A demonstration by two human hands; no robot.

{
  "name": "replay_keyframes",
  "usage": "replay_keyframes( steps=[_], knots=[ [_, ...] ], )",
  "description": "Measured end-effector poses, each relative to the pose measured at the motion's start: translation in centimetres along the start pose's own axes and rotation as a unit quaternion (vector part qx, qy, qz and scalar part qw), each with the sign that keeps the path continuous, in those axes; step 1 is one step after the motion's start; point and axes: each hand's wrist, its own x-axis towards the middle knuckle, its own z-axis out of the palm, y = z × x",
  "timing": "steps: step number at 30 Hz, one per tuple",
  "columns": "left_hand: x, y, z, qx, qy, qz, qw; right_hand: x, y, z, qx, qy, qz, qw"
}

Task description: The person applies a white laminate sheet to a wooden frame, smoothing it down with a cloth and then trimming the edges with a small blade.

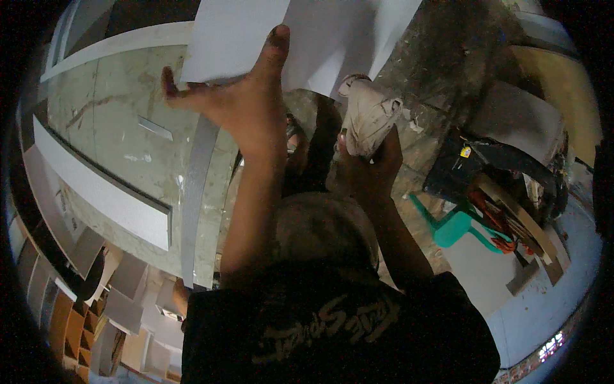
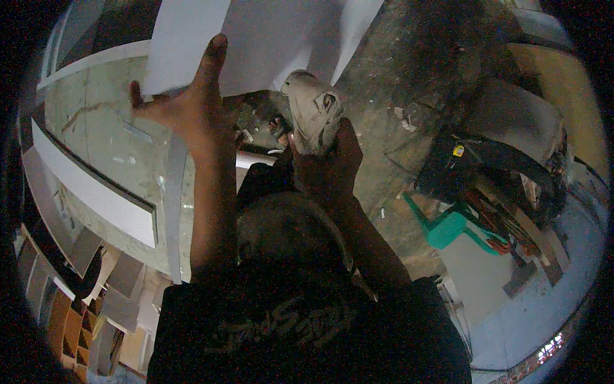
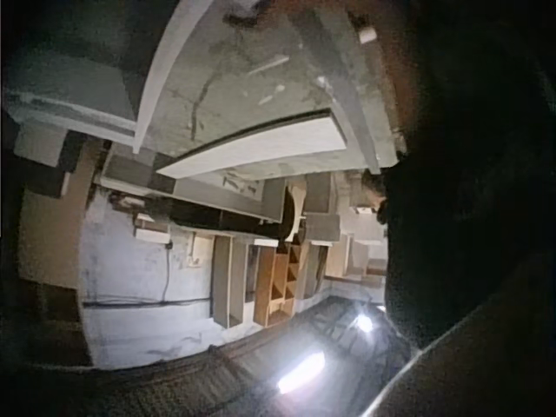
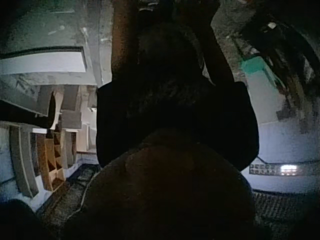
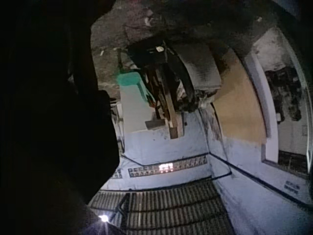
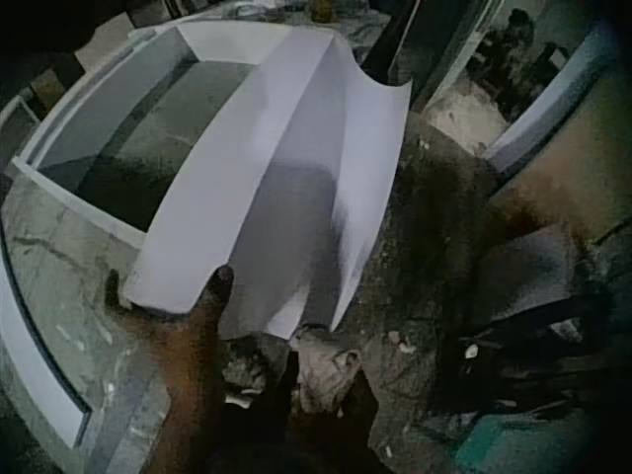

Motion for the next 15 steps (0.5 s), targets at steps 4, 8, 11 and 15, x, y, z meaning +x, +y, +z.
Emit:
replay_keyframes(
  steps=[4, 8, 11, 15],
  knots=[
    [0.1, -0.4, -0.3, 0.028, 0.049, 0.106, 0.993, 0.2, -0.4, -0.1, -0.056, -0.008, 0.034, 0.998],
    [1.5, -0.2, -2.3, 0.347, 0.02, 0.385, 0.855, 0.7, 0.3, -0.3, -0.044, -0.027, 0.032, 0.998],
    [1.4, 1.5, -1.5, 0.406, -0.001, 0.432, 0.805, 0.9, 1.5, -0.5, -0.04, -0.027, 0.055, 0.997],
    [5.5, 2.4, -3.2, 0.37, -0.082, 0.459, 0.803, 4.2, 0.6, 0.2, 0.112, -0.021, 0.043, 0.993]
  ],
)
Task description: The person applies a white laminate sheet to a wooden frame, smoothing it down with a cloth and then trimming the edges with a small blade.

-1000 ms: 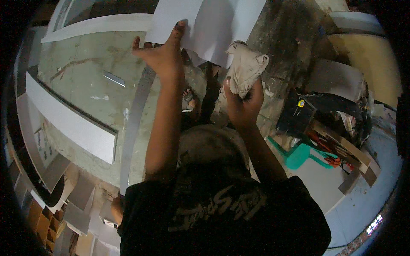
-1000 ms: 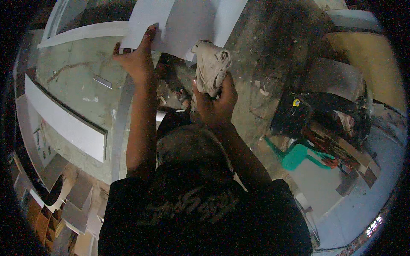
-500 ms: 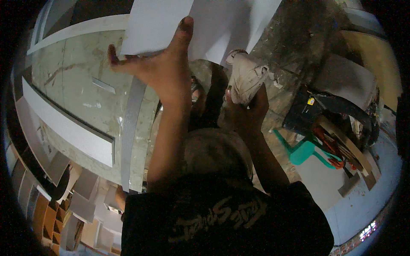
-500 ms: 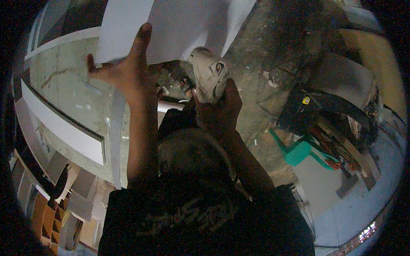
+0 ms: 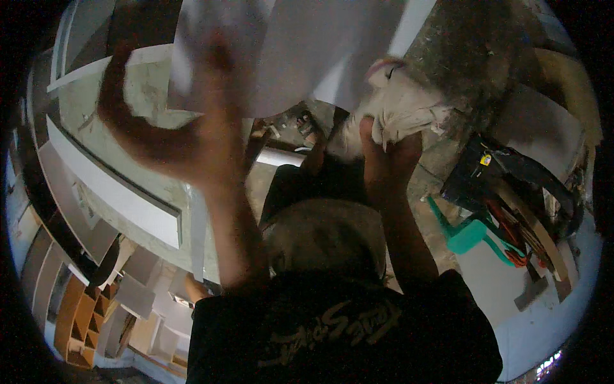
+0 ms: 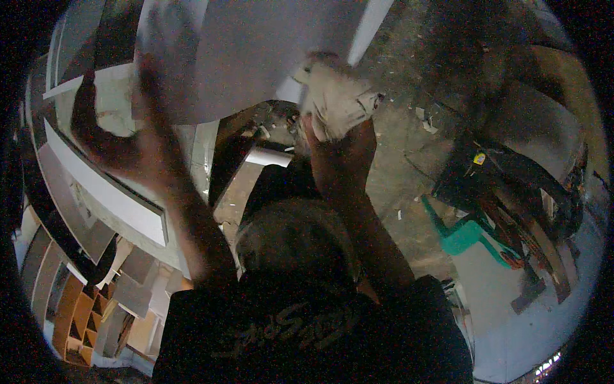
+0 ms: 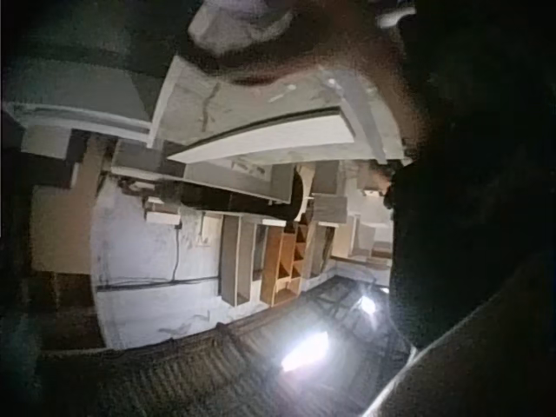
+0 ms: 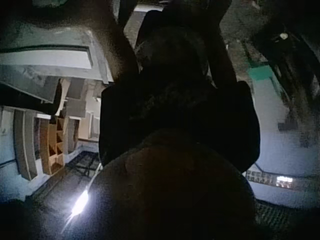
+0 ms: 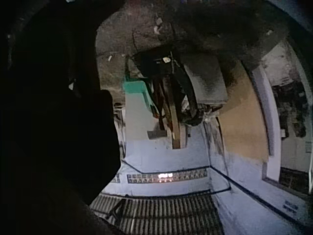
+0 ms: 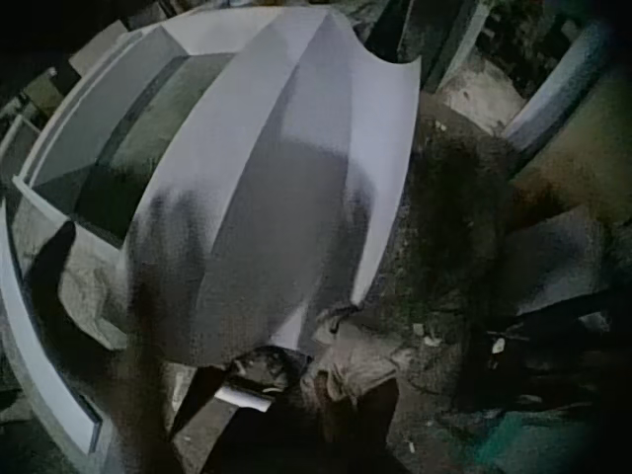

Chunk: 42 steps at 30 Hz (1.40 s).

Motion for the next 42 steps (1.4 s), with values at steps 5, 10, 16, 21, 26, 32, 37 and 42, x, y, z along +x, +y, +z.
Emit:
replay_keyframes(
  steps=[5, 10, 16, 21, 26, 32, 37, 42],
  knots=[
    [5.8, -8.5, 0.2, -0.178, -0.129, -0.092, 0.971, 6.9, -3.7, 4.9, 0.135, -0.007, -0.168, 0.976],
    [4.2, -14.6, 3.6, -0.119, -0.111, -0.021, 0.986, 8.4, -5.9, 7.2, 0.172, -0.045, -0.231, 0.957],
    [3.7, -13.8, 4.9, -0.126, -0.021, -0.03, 0.991, 7.1, -2.7, 9.2, 0.055, -0.012, -0.324, 0.944],
    [3.1, -14.7, 5.0, -0.134, 0.001, -0.024, 0.991, 5.3, -2.5, 8.8, 0.064, -0.041, -0.29, 0.954],
    [3.1, -15.6, 5.2, -0.076, 0.025, 0.042, 0.996, 5.1, -1.6, 9.8, 0.053, 0.01, -0.358, 0.932],
    [3.5, -15.9, 5.1, -0.054, 0.018, 0.129, 0.99, 2.6, 2.0, 6.2, -0.076, -0.156, -0.458, 0.872],
    [2.0, -15.6, 4.1, -0.265, -0.05, -0.045, 0.962, -5.8, 1.6, 1.1, -0.117, -0.442, -0.204, 0.865],
    [-0.1, -7.2, 1.0, -0.257, -0.012, -0.158, 0.953, -4.4, -7.5, -3.8, -0.203, -0.109, -0.244, 0.942]
  ],
)
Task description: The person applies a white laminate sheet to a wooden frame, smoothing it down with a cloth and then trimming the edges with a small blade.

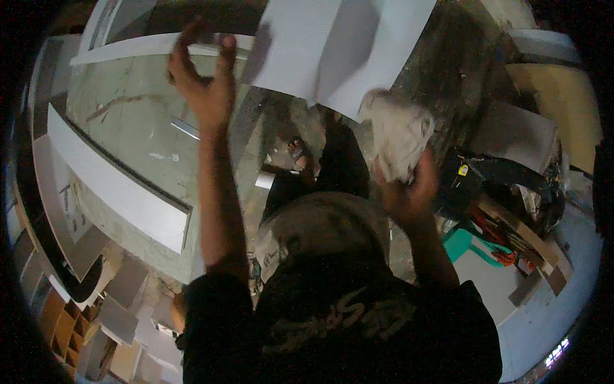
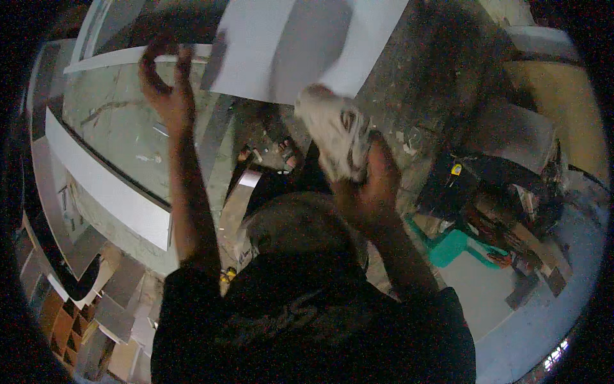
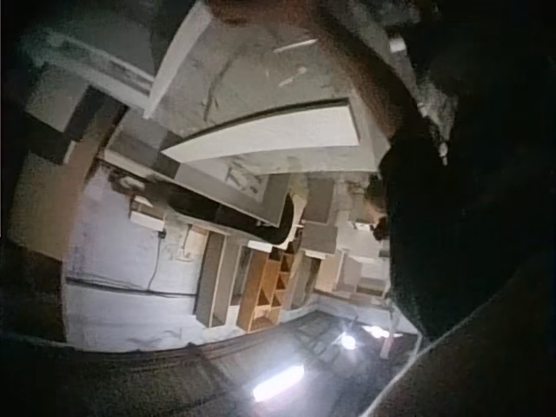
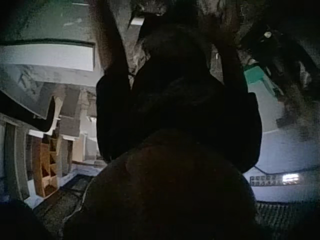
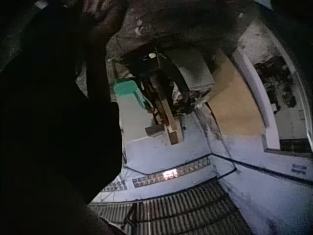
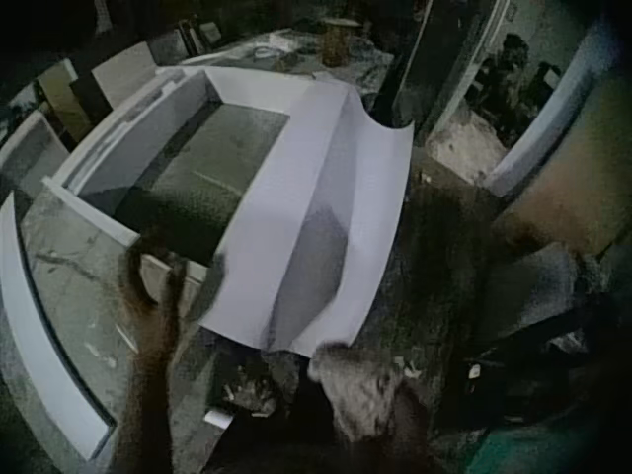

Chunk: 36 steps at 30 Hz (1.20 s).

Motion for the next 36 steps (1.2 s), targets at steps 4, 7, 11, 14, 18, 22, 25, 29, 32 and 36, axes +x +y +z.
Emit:
replay_keyframes(
  steps=[4, 7, 11, 14, 18, 22, 25, 29, 32, 36],
  knots=[
    [-2.6, 2.6, -0.1, -0.098, 0.04, -0.085, 0.991, 7.5, -4.1, 2.5, -0.045, 0.015, -0.006, 0.999],
    [0.3, 2.8, -1.6, 0.079, -0.009, 0.033, 0.996, 10.2, -5.4, 7.0, -0.106, 0.076, -0.021, 0.991],
    [3.2, 1.4, -2.8, 0.221, -0.217, 0.106, 0.945, 11.8, -5.1, 11.4, -0.091, 0.172, 0.027, 0.981],
    [3.4, 0.0, -3.2, 0.149, -0.21, 0.126, 0.958, 12.3, -6.3, 13.0, -0.068, 0.163, 0.018, 0.984],
    [0.3, 3.6, -3.9, -0.145, -0.176, -0.117, 0.967, 12.6, -6.7, 15.5, -0.022, 0.194, 0.04, 0.98],
    [-4.5, 8.1, -3.4, -0.342, -0.076, -0.181, 0.919, 12.6, -7.3, 15.3, 0.009, 0.151, 0.044, 0.988],
    [-5.5, 10.3, -2.2, -0.356, -0.06, -0.184, 0.914, 13.5, -7.0, 13.8, 0.019, 0.097, 0.096, 0.991],
    [-5.6, 9.6, -1.6, -0.206, -0.07, -0.117, 0.969, 15.3, -5.7, 10.6, 0.182, -0.04, 0.158, 0.97],
    [-5.4, 9.8, -0.8, 0.074, -0.104, -0.045, 0.991, 16.9, -6.8, 8.7, 0.3, -0.158, 0.29, 0.895],
    [-6.8, 8.5, 3.0, 0.138, -0.044, -0.147, 0.979, 21.8, -6.5, 5.5, 0.251, -0.301, 0.286, 0.875]
  ],
)
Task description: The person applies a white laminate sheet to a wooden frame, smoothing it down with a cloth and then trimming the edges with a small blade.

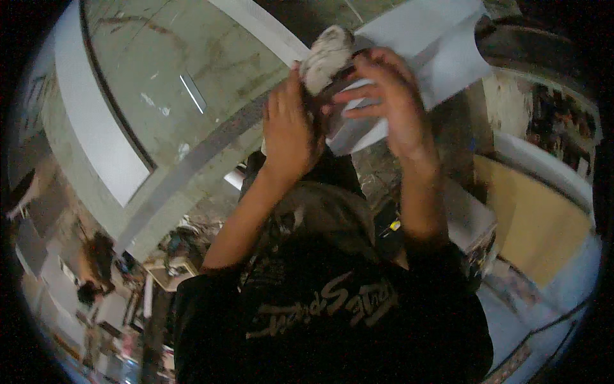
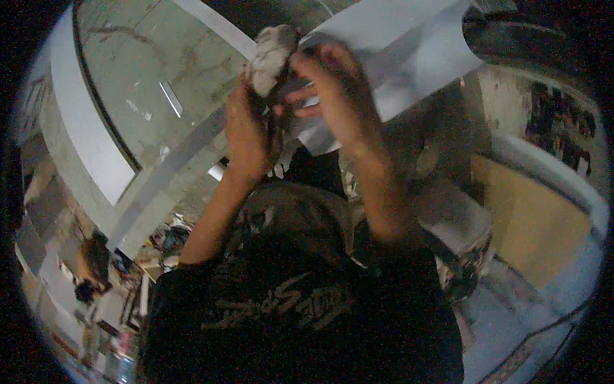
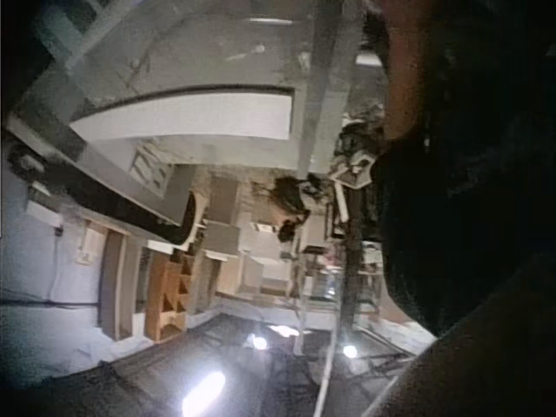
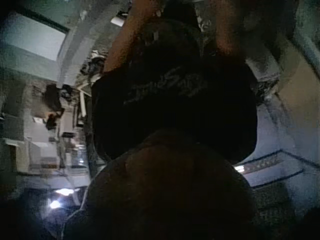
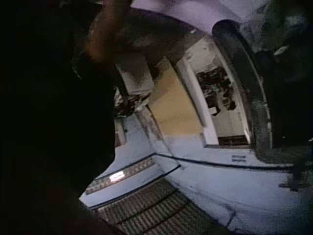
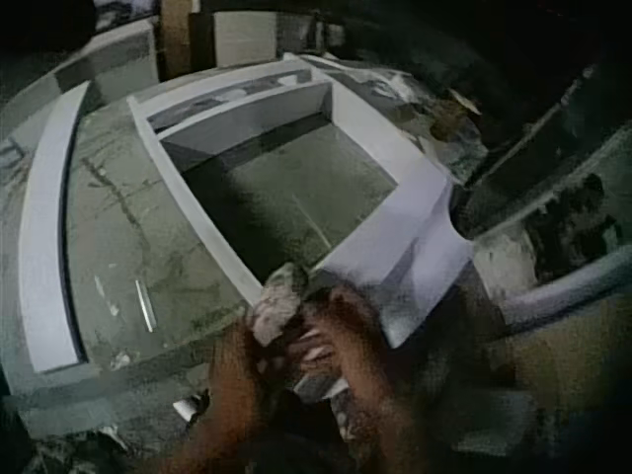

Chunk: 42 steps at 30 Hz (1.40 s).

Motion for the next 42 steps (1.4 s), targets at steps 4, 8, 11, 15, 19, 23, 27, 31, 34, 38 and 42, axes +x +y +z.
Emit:
replay_keyframes(
  steps=[4, 8, 11, 15, 19, 23, 27, 31, 34, 38, 42],
  knots=[
    [1.3, -0.8, 2.6, -0.238, 0.173, -0.125, 0.948, 9.0, -0.7, -6.3, -0.215, 0.079, -0.262, 0.937],
    [-0.6, -1.1, -0.9, -0.238, 0.265, -0.149, 0.923, 15.6, 0.0, -9.1, -0.427, 0.126, -0.506, 0.739],
    [-2.7, 3.1, -2.0, -0.181, 0.403, -0.103, 0.891, 15.1, 1.5, -9.1, -0.513, 0.116, -0.514, 0.677],
    [-1.7, 8.8, 0.1, -0.013, 0.397, -0.155, 0.905, 14.9, 0.7, -9.0, -0.596, 0.035, -0.445, 0.667],
    [0.9, 6.8, 3.8, 0.044, 0.309, -0.122, 0.942, 15.0, 0.9, -8.3, -0.583, 0.047, -0.46, 0.669],
    [2.1, 5.4, 2.9, 0.032, 0.255, -0.122, 0.959, 15.7, 0.8, -8.5, -0.583, 0.03, -0.463, 0.667],
    [2.5, 5.9, 2.8, 0.17, 0.182, -0.146, 0.957, 15.9, 0.5, -8.8, -0.562, 0.026, -0.467, 0.682],
    [1.9, 5.5, 3.7, 0.121, 0.218, -0.198, 0.948, 15.9, 0.6, -8.7, -0.57, 0.037, -0.463, 0.677],
    [1.6, 3.9, 3.8, 0.103, 0.212, -0.175, 0.956, 16.2, 0.7, -8.7, -0.58, 0.048, -0.463, 0.669],
    [3.3, 4.0, 4.3, 0.231, 0.21, -0.22, 0.924, 15.7, 0.8, -8.7, -0.583, 0.046, -0.454, 0.672],
    [5.3, 3.8, 3.8, -0.048, 0.247, -0.188, 0.949, 15.3, 0.9, -8.8, -0.544, 0.049, -0.53, 0.649]
  ],
)
